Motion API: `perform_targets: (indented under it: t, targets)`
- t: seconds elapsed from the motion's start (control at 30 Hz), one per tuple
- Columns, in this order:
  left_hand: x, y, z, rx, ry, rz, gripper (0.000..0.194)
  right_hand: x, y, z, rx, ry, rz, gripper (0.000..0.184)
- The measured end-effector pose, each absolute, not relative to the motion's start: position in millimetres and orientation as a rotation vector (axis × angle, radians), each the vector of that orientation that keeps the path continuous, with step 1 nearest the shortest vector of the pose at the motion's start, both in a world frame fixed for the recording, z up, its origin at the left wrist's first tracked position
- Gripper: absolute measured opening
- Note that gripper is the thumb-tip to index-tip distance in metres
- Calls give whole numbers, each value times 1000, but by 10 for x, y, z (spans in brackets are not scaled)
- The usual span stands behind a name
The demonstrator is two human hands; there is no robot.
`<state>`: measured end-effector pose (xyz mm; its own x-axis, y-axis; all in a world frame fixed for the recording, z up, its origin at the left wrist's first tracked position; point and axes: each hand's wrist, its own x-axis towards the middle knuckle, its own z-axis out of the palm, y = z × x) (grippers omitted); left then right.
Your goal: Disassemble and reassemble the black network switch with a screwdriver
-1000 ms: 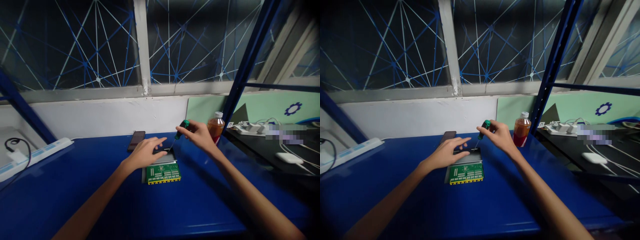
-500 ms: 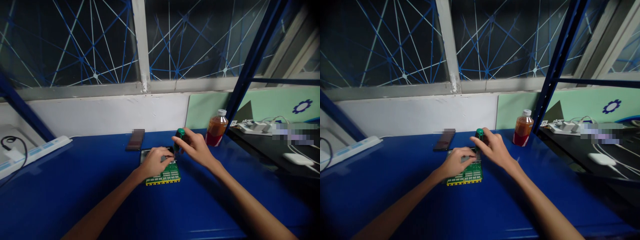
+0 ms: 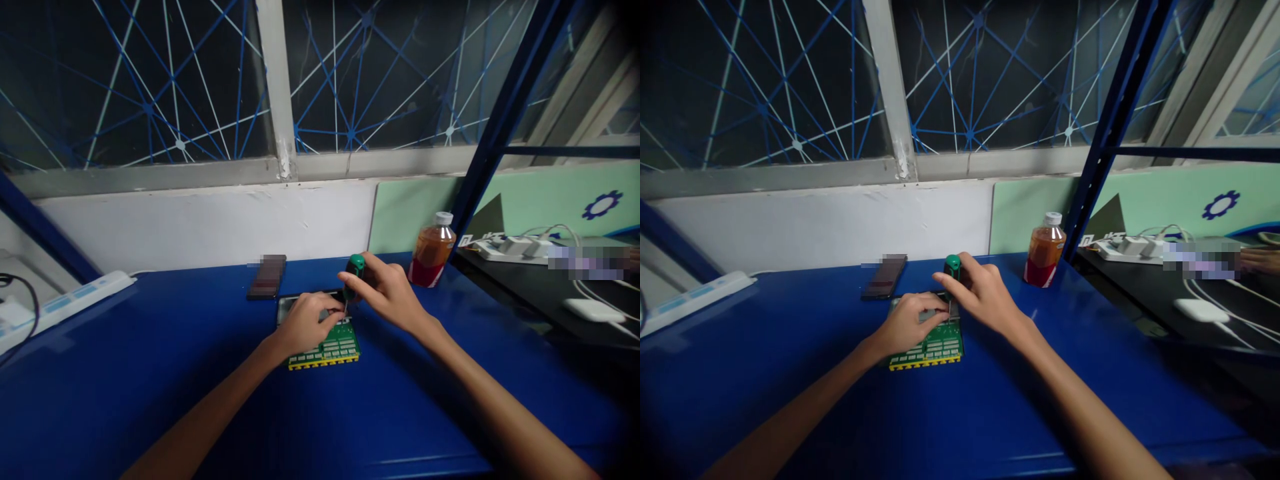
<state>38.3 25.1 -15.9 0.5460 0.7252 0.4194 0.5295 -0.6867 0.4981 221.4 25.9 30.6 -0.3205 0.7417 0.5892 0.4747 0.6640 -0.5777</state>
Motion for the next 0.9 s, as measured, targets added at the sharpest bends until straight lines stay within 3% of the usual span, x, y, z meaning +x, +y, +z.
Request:
perform_targets:
  t: [0.9]
  targets:
    - [390,230,-177,2481,1056,877,15,2215,251,314,-932,-2040,402,33]
